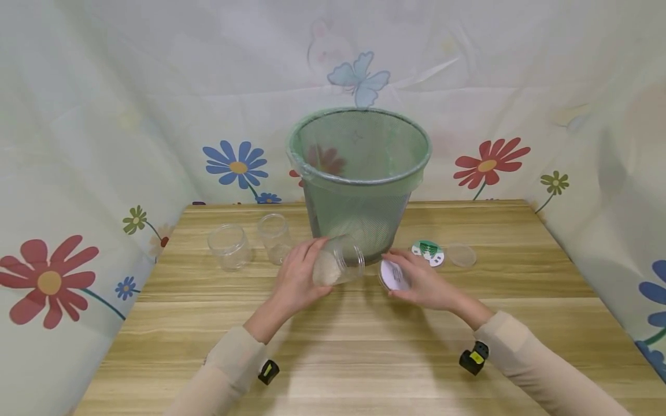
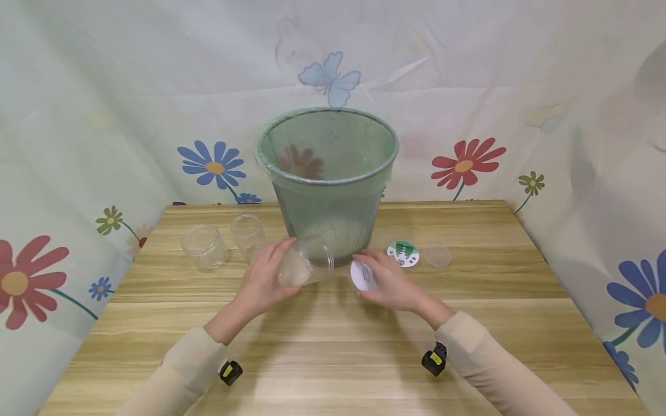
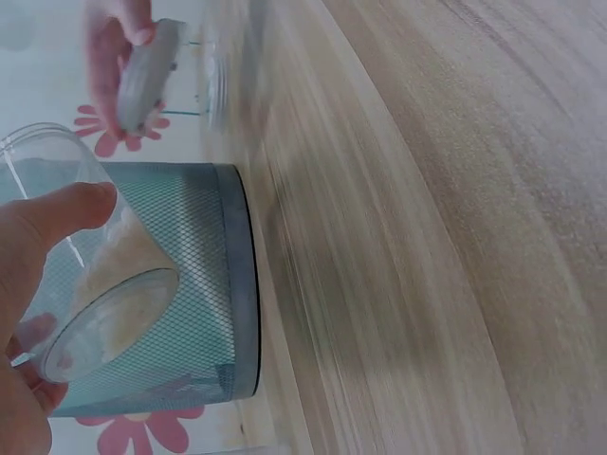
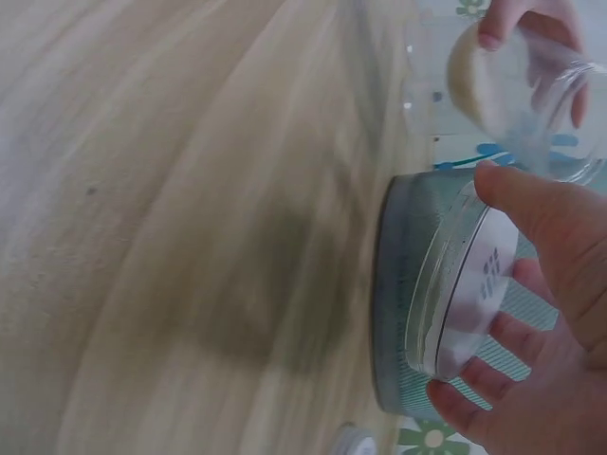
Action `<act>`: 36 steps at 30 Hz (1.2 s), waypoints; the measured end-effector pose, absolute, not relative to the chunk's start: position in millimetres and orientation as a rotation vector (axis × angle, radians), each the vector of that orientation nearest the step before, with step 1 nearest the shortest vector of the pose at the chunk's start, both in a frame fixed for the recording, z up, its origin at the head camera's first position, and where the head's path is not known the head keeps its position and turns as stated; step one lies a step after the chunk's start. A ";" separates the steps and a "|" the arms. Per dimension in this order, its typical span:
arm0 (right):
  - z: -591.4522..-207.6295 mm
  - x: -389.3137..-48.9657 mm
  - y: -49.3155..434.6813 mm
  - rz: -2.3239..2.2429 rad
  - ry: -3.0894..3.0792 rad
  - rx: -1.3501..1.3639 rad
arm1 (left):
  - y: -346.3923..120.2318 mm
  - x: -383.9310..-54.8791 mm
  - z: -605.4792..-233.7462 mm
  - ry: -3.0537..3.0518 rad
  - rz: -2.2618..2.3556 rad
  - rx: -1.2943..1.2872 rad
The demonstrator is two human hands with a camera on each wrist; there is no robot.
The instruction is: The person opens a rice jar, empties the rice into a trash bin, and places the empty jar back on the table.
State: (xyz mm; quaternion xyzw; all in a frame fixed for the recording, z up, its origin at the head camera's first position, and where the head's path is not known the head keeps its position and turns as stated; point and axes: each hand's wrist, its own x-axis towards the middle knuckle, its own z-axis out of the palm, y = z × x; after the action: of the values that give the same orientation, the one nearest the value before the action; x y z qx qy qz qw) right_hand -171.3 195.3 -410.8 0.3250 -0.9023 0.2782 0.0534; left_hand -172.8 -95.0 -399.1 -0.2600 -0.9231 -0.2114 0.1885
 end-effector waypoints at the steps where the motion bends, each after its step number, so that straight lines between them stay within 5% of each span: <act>1: -413.7 -171.5 195.3 0.831 -2.740 0.993 | -95.2 -172.5 -398.7 -2.596 -0.592 -0.731; 36: -449.4 -181.0 191.4 0.645 -2.869 0.972 | -99.1 -174.8 -389.7 -2.619 -0.570 -0.731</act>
State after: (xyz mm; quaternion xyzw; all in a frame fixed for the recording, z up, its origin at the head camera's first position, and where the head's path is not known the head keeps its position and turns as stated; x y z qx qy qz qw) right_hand -181.0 191.4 -449.4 0.3137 -0.9261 0.2083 0.0220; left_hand -174.8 -99.1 -389.7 -0.2587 -0.9272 -0.2017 0.1808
